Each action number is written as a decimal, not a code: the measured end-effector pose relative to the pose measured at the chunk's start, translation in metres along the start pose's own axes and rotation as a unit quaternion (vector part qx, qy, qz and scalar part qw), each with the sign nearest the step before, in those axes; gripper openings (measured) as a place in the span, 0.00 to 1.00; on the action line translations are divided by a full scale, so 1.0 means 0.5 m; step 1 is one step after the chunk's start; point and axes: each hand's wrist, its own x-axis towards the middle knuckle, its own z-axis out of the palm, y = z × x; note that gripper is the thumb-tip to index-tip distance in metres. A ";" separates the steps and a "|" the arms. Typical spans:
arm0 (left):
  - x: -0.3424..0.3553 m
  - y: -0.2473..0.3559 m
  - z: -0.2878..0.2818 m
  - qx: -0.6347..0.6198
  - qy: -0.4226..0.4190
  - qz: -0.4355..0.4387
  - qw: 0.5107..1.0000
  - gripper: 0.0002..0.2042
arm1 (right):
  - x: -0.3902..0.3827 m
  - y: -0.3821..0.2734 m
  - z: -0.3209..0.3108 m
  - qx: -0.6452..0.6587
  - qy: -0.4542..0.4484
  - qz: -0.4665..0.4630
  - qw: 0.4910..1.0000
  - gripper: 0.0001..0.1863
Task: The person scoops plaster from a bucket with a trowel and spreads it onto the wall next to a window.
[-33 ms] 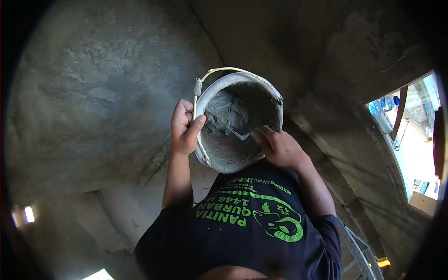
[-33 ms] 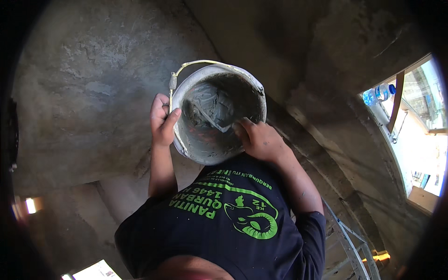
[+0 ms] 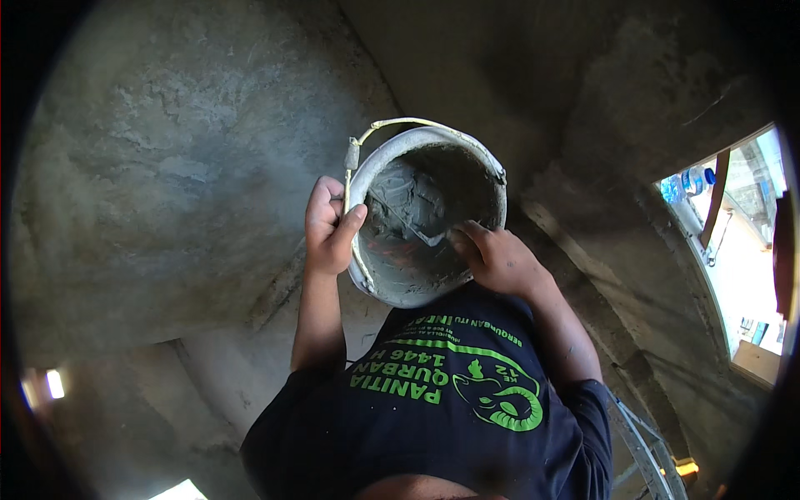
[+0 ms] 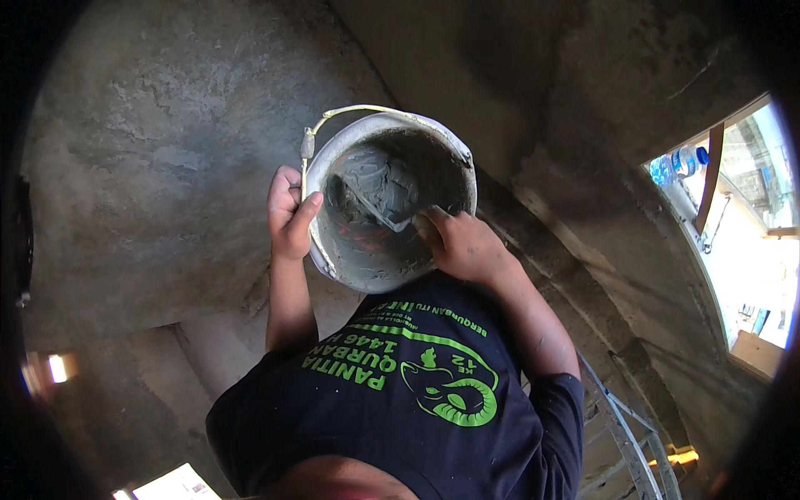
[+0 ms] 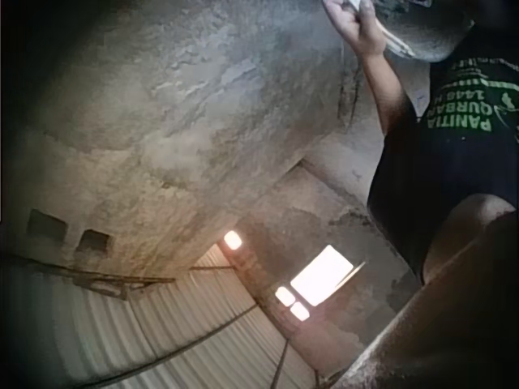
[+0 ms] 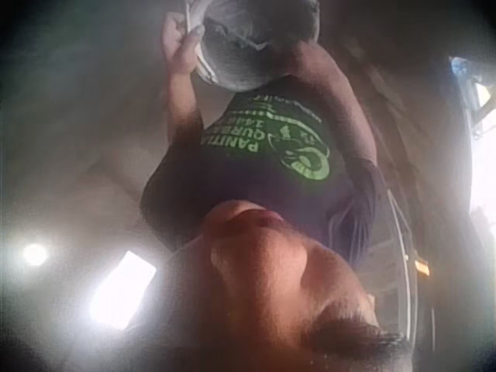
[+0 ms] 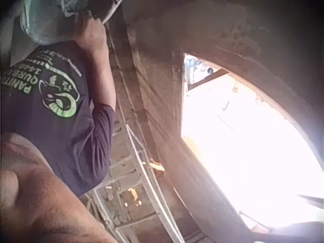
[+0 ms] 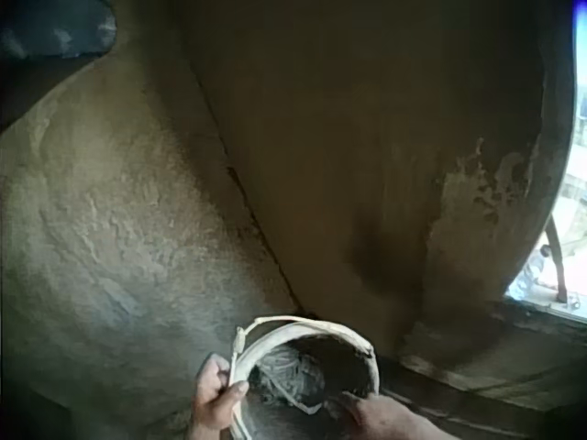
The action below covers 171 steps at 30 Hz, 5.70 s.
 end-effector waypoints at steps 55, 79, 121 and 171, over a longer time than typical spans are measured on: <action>0.006 -0.044 -0.025 0.031 0.023 -0.008 0.999 0.10 | -0.212 0.002 -0.294 0.190 0.331 -0.033 0.924 0.26; -0.009 -0.072 -0.013 -0.011 0.089 -0.029 0.996 0.12 | -0.142 0.068 -0.422 -0.204 0.491 -0.053 0.845 0.32; -0.005 -0.078 -0.013 -0.005 0.069 -0.028 0.997 0.11 | -0.188 -0.005 -0.594 -0.421 0.608 -0.057 0.671 0.27; -0.008 -0.055 -0.013 0.002 0.063 -0.036 0.997 0.11 | -0.086 -0.060 -0.564 -0.405 0.654 -0.065 0.635 0.33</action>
